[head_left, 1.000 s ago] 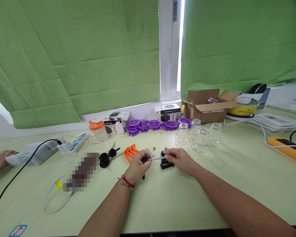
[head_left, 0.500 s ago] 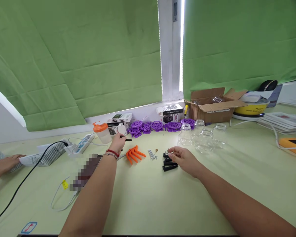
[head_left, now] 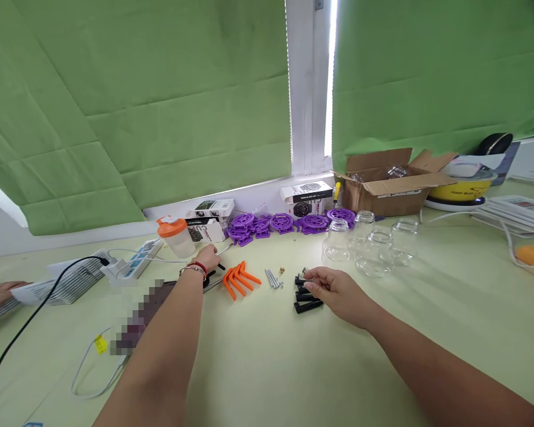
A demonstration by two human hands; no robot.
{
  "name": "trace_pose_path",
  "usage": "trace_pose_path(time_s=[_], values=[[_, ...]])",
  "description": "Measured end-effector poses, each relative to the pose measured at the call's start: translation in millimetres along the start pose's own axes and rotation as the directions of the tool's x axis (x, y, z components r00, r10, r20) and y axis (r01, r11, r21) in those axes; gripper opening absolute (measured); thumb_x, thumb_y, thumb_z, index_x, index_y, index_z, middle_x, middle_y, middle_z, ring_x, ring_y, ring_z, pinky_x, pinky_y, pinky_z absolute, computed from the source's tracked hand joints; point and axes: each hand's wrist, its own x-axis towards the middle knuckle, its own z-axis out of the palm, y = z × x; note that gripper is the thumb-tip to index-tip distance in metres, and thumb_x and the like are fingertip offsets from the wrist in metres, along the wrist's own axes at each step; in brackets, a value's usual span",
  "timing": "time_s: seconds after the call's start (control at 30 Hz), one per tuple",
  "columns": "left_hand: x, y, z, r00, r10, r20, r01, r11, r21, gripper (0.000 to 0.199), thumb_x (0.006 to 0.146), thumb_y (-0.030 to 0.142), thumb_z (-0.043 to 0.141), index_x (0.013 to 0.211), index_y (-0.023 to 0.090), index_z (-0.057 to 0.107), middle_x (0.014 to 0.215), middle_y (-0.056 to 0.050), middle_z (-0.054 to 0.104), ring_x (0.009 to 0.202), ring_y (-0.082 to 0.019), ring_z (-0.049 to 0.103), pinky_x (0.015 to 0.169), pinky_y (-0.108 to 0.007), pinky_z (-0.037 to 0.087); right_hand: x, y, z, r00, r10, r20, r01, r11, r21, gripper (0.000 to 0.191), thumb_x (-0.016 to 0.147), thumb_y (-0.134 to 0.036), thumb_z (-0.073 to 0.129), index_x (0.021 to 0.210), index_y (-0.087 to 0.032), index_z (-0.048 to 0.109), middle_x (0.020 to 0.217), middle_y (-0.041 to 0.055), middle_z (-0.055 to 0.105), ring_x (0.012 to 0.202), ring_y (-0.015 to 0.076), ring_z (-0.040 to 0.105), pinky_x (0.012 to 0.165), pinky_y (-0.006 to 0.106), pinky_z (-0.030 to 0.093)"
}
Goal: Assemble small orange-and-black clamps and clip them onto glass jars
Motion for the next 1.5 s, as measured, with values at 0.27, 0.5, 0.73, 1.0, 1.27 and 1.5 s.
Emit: trace_pose_path(time_s=[0.27,0.5,0.73,1.0,1.27,1.5], values=[[-21,-20,-54.8,0.996,0.004,0.093,-0.016,0.991,0.134,0.023,0.064,0.034,0.062,0.079,0.017,0.064,0.089,-0.009,0.069,0.086,-0.025,0.062,0.07,-0.029,0.045,1,3,-1,1.0,-0.009,-0.016,0.009,1.0,-0.011,0.03,0.08,-0.045,0.054,0.095,-0.021,0.062,0.064,-0.0023,0.047,0.057,0.0114,0.042,0.053,0.025,0.036],[-56,-23,-41.8,0.983,-0.004,0.182,-0.039,0.973,0.228,0.045,0.046,0.039,0.075,0.087,0.023,0.066,0.094,-0.007,0.069,0.089,-0.029,0.062,0.071,-0.032,0.045,2,7,3,1.0,-0.001,0.0,0.001,1.0,-0.011,0.03,0.077,-0.045,0.057,0.094,-0.021,0.063,0.066,-0.0023,0.05,0.057,0.0116,0.044,0.053,0.025,0.036],[-57,-14,-32.7,0.995,0.0,0.104,-0.028,0.965,0.26,0.026,0.058,0.032,0.066,0.082,0.022,0.065,0.091,-0.01,0.068,0.088,-0.03,0.062,0.069,-0.034,0.042,5,11,0,1.0,-0.009,-0.017,0.008,1.0,-0.012,0.03,0.078,-0.047,0.055,0.092,-0.021,0.062,0.067,-0.0013,0.054,0.056,0.0116,0.044,0.052,0.025,0.036],[-79,5,-57.9,0.998,0.029,0.061,-0.033,0.998,0.057,0.027,0.061,0.035,0.064,0.083,0.019,0.061,0.074,-0.003,0.067,0.064,-0.02,0.061,0.057,-0.029,0.043,7,15,-2,0.997,-0.031,-0.067,0.025,0.996,-0.086,0.027,0.08,-0.043,0.054,0.091,-0.021,0.063,0.073,0.0012,0.061,0.06,0.0135,0.05,0.056,0.027,0.04],[-136,55,-46.5,0.937,0.303,0.173,0.032,0.419,-0.908,0.032,0.067,0.031,0.069,0.093,0.02,0.053,0.087,-0.002,0.061,0.083,-0.021,0.064,0.068,-0.034,0.052,46,2,10,0.987,-0.155,-0.047,0.108,0.847,-0.521,0.027,0.084,-0.023,0.048,0.103,-0.021,0.068,0.1,0.0059,0.067,0.088,0.0193,0.058,0.076,0.029,0.043],[-140,60,7.1,0.91,0.234,0.342,0.302,0.192,-0.934,0.034,0.058,0.005,0.06,0.089,0.019,0.056,0.094,-0.003,0.06,0.077,-0.014,0.061,0.064,-0.026,0.048,91,-2,37,0.995,-0.053,0.084,0.098,0.669,-0.737,0.017,0.077,-0.016,0.058,0.085,-0.019,0.073,0.088,0.0105,0.069,0.092,0.0253,0.057,0.073,0.03,0.04]])
